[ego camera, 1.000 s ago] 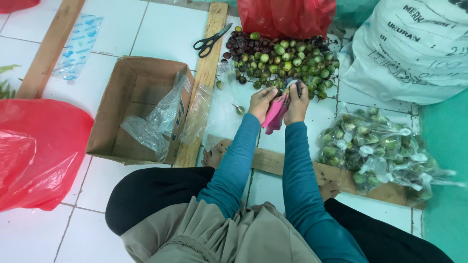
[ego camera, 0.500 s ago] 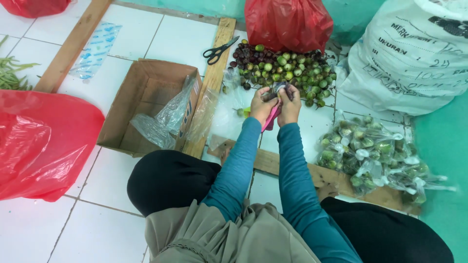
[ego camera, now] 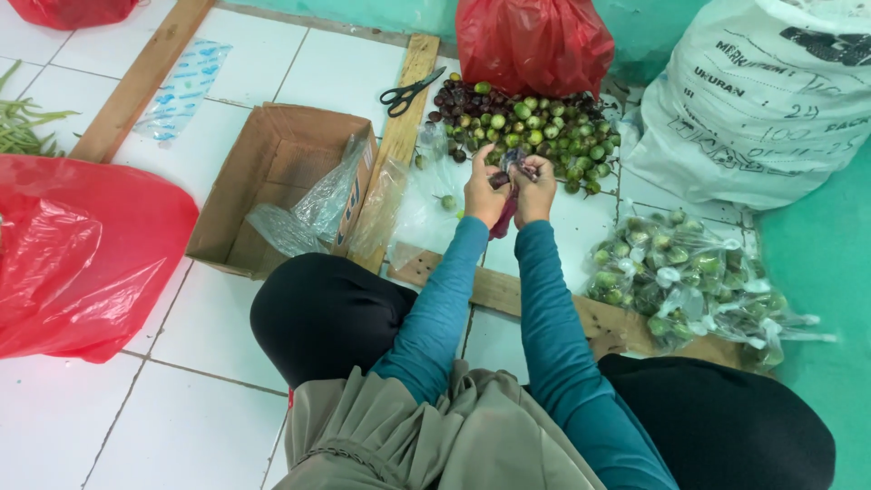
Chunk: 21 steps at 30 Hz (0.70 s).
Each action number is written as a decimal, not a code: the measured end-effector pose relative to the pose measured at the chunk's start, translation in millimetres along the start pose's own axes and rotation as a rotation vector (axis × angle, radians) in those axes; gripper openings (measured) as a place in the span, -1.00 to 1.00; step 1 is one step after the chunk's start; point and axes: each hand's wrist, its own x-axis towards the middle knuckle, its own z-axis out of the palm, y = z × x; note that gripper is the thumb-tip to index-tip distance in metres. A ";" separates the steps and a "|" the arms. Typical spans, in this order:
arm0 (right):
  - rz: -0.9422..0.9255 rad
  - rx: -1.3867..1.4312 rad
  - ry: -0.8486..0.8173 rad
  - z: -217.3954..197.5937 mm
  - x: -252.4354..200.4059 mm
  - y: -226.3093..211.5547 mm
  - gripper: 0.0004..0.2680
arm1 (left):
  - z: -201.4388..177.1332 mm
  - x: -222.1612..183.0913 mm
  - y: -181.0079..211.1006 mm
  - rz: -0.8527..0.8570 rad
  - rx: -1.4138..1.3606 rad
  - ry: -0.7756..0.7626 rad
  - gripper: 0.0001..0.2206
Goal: Sorting, trimming, and packaging small fruits into plastic bags
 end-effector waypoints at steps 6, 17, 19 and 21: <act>-0.020 0.194 0.268 -58.4 75.7 54.9 -0.82 | 11.3 -8.8 11.4 0.042 0.024 0.002 -0.17; -0.156 -0.167 -0.056 -36.7 -13.1 -44.0 -0.92 | 20.5 -26.1 20.7 0.047 0.110 -0.112 -0.21; -0.110 -0.136 -0.025 -49.7 -19.3 -47.0 -0.95 | 31.7 -31.1 14.7 0.055 0.067 -0.164 -0.24; -0.158 -0.179 0.050 -46.0 -35.2 -76.0 -0.88 | 40.5 -29.4 23.2 0.077 0.102 -0.156 -0.27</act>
